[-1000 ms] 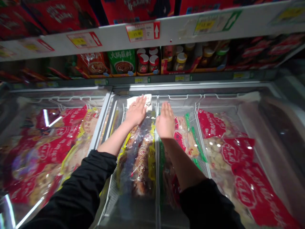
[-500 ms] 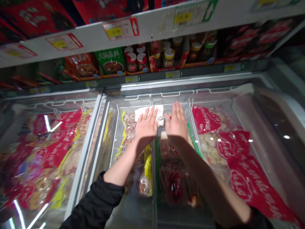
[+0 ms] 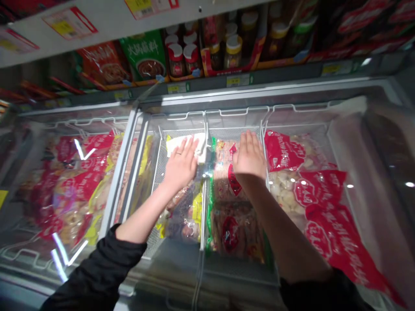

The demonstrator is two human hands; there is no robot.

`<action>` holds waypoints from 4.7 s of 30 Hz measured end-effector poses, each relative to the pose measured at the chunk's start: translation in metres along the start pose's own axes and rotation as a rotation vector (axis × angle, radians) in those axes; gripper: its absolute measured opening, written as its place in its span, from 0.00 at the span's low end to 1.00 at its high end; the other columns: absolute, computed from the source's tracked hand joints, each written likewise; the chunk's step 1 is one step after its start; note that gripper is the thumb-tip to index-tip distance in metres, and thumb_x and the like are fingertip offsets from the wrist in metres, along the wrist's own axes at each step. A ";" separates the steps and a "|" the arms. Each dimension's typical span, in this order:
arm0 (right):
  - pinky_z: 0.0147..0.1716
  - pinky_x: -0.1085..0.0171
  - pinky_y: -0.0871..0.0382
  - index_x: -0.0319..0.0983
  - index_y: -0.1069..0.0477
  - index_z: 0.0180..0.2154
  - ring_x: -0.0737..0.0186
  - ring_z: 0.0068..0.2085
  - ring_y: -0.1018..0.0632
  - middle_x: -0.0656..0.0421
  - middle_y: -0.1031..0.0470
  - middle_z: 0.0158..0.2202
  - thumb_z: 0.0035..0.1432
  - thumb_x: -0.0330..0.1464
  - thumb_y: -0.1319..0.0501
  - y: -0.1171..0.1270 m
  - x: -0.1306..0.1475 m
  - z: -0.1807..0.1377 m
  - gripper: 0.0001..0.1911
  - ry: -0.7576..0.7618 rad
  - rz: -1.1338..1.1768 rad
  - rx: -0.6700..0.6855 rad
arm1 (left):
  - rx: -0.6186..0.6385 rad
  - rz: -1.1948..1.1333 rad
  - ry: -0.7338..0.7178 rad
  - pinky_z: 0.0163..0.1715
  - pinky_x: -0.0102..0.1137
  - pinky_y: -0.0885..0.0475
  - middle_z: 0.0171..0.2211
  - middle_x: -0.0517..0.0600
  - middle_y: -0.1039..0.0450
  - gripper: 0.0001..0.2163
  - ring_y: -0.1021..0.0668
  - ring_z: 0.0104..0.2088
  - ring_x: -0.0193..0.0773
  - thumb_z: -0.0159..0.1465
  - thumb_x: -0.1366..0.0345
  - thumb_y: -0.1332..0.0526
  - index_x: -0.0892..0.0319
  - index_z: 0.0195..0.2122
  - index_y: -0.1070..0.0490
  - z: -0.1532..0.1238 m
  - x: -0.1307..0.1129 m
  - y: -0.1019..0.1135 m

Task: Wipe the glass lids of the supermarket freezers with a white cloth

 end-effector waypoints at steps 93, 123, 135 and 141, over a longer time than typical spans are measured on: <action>0.70 0.38 0.43 0.44 0.29 0.69 0.44 0.71 0.31 0.46 0.22 0.64 0.77 0.41 0.51 0.019 0.097 -0.248 0.26 -0.017 -0.103 0.178 | -0.104 -0.468 -0.007 0.73 0.50 0.34 0.75 0.60 0.39 0.30 0.39 0.77 0.47 0.76 0.72 0.51 0.61 0.79 0.50 -0.280 -0.047 -0.075; 0.77 0.38 0.50 0.41 0.43 0.77 0.46 0.78 0.43 0.55 0.43 0.78 0.78 0.35 0.53 0.037 0.034 -0.250 0.30 0.263 -0.010 0.250 | -0.143 -0.213 0.066 0.76 0.45 0.42 0.76 0.56 0.41 0.28 0.38 0.77 0.44 0.74 0.71 0.49 0.61 0.76 0.39 -0.278 -0.067 -0.074; 0.78 0.40 0.52 0.43 0.43 0.76 0.48 0.79 0.44 0.58 0.43 0.79 0.77 0.36 0.52 0.022 0.050 -0.231 0.30 0.431 -0.003 0.359 | -0.162 -0.202 0.055 0.77 0.45 0.43 0.77 0.53 0.43 0.29 0.40 0.77 0.44 0.72 0.72 0.49 0.61 0.75 0.38 -0.276 -0.067 -0.072; 0.77 0.37 0.50 0.41 0.46 0.78 0.45 0.79 0.44 0.56 0.44 0.79 0.77 0.35 0.53 0.034 0.022 -0.222 0.31 0.217 -0.031 0.236 | -0.156 -0.194 0.052 0.77 0.46 0.42 0.77 0.53 0.42 0.29 0.39 0.77 0.44 0.71 0.73 0.49 0.61 0.74 0.37 -0.276 -0.066 -0.072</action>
Point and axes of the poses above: each hand's wrist, its own z-axis towards the middle knuckle, its own y-axis out of the back of the hand, x = y × z, the point moved 4 cm from there along z, towards the middle knuckle
